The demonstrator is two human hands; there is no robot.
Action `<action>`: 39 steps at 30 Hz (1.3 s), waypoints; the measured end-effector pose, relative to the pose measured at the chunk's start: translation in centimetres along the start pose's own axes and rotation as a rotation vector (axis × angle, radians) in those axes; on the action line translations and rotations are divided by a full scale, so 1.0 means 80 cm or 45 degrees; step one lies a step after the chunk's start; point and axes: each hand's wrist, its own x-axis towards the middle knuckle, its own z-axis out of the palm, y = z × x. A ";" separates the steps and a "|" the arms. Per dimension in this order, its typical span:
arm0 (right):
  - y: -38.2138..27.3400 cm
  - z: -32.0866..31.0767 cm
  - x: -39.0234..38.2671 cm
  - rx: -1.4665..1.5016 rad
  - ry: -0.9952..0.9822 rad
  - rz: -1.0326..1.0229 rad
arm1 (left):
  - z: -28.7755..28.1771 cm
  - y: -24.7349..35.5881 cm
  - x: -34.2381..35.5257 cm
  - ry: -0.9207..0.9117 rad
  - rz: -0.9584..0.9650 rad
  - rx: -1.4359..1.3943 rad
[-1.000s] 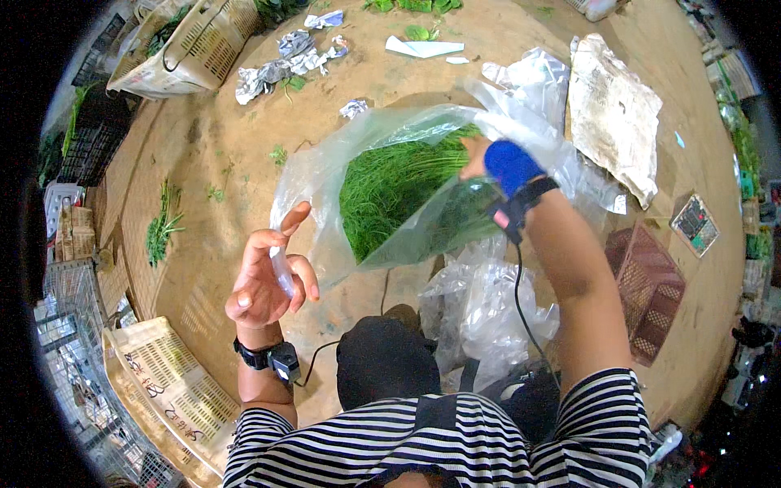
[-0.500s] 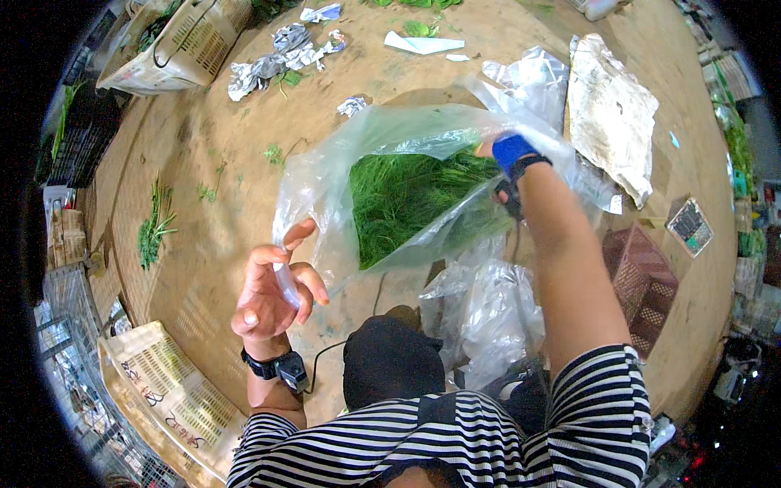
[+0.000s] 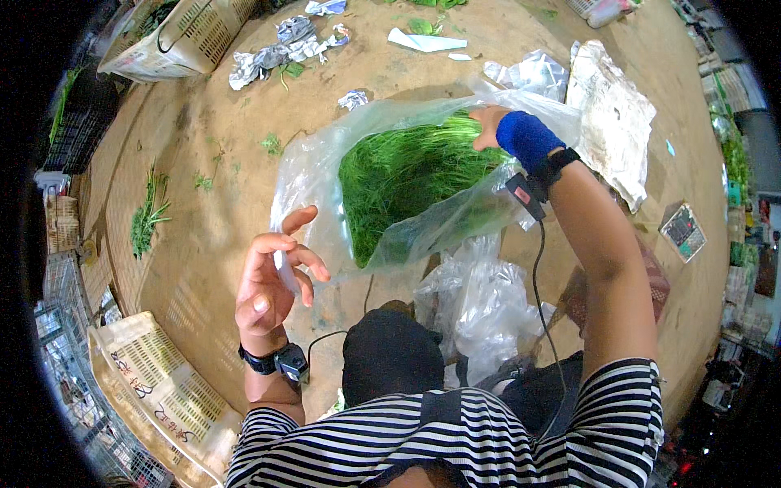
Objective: The person takes bundles of dill from a large plastic bag, places them onto a scale inside a brown plastic crate, and then puts them into individual plastic bags which are tied closed.
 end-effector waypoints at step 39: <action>-0.011 0.079 0.025 -0.236 0.129 -0.042 | -0.013 -0.012 -0.005 0.170 0.035 0.070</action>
